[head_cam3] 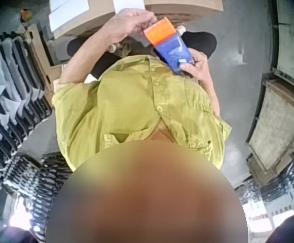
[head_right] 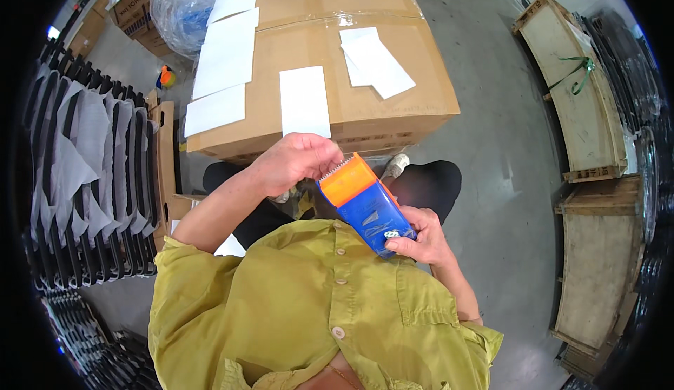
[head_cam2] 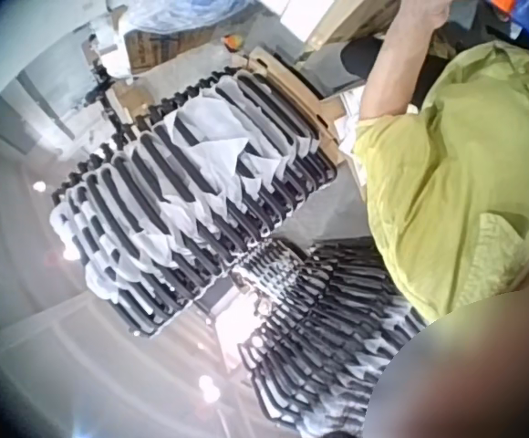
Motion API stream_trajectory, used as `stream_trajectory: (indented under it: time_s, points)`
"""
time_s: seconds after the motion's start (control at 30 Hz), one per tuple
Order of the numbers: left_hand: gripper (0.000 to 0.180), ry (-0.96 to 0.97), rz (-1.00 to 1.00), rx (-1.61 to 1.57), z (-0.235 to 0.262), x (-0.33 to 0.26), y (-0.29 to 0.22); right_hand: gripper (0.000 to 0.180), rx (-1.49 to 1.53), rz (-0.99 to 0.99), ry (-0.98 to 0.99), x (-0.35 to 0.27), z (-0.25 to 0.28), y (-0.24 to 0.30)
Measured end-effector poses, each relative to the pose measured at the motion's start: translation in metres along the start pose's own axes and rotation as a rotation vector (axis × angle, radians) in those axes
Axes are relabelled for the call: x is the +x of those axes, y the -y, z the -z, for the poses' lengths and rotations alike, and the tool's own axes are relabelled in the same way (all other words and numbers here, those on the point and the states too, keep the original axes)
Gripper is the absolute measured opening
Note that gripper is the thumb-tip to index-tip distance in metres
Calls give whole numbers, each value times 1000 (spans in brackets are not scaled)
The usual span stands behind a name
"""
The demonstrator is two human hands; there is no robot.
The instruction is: Applying adhesive tape to white foam pads using a tape dispenser in a warehouse environment.
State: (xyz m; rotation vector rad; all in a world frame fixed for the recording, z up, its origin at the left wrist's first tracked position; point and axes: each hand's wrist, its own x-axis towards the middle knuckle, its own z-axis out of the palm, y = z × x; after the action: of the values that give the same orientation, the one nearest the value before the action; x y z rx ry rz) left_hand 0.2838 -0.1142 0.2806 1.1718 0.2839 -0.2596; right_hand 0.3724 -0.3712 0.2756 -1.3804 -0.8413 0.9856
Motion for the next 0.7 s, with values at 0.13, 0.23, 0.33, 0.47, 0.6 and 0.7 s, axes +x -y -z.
stream_trajectory:
  time_s: [0.13,0.23,0.33,0.47,0.6,0.7]
  points:
    - [26,-90,28,-40,4,-8,-19,35,52,-20,-5,6,-13,8]
    - [23,-130,-28,242,15,-4,-22,36,25,-54,-16,15,-25,15]
    - [18,-276,-292,680,29,4,-21,33,109,-153,-115,27,-47,16]
    - [21,-291,-349,862,51,8,-51,35,156,-149,-151,41,-67,23]
    - [22,-466,-411,941,89,20,-70,35,266,-244,-139,28,-78,22]
    - [20,-477,-487,1250,93,32,-57,36,327,-251,-140,28,-80,12]
